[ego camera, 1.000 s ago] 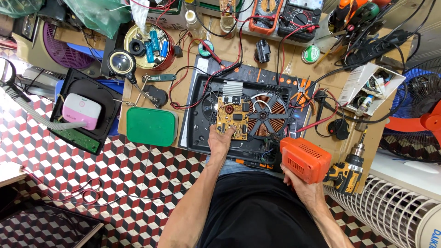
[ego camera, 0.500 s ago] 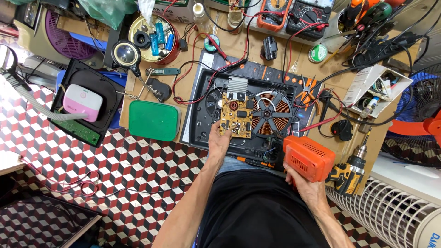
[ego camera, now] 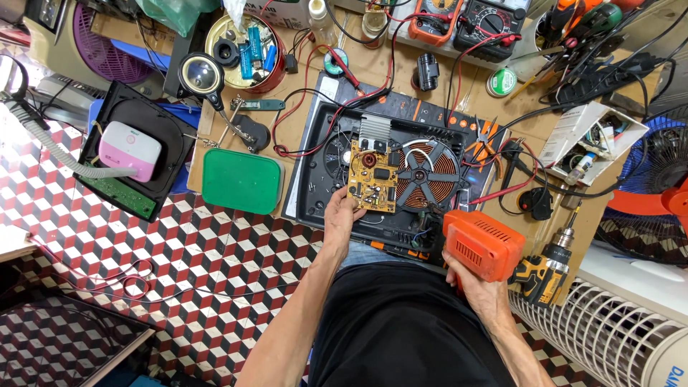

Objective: The person cleans a green circuit board by first wiping it with a green cloth, then using an orange handheld blower to remove dust from both sides. Finally, the person uses a small black rotary tool with a pink brush attachment to scrub the surface of the board.

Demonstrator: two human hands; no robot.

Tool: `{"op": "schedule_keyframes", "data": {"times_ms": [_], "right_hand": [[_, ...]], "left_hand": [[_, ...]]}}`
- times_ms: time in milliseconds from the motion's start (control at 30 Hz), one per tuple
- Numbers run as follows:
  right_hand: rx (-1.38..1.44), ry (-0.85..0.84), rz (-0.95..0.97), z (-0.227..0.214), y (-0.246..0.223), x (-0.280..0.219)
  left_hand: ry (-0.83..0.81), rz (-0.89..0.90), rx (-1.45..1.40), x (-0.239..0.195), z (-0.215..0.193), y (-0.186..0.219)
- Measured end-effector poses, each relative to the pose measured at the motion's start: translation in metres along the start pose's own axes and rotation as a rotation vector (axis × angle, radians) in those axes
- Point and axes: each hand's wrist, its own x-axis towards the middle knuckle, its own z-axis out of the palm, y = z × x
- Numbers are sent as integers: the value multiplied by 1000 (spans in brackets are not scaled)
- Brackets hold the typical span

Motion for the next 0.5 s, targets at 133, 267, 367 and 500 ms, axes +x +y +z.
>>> {"op": "schedule_keyframes", "data": {"times_ms": [133, 267, 367, 500], "right_hand": [[-7, -4, -18, 0, -1, 1], [11, 1, -11, -1, -3, 0], [16, 6, -11, -2, -1, 1], [27, 11, -5, -2, 1, 1]], "left_hand": [[-7, -1, 36, -6, 2, 7], [-33, -81, -81, -1, -2, 5], [-69, -157, -194, 8, -5, 0], [-81, -228, -238, 13, -3, 2]]}}
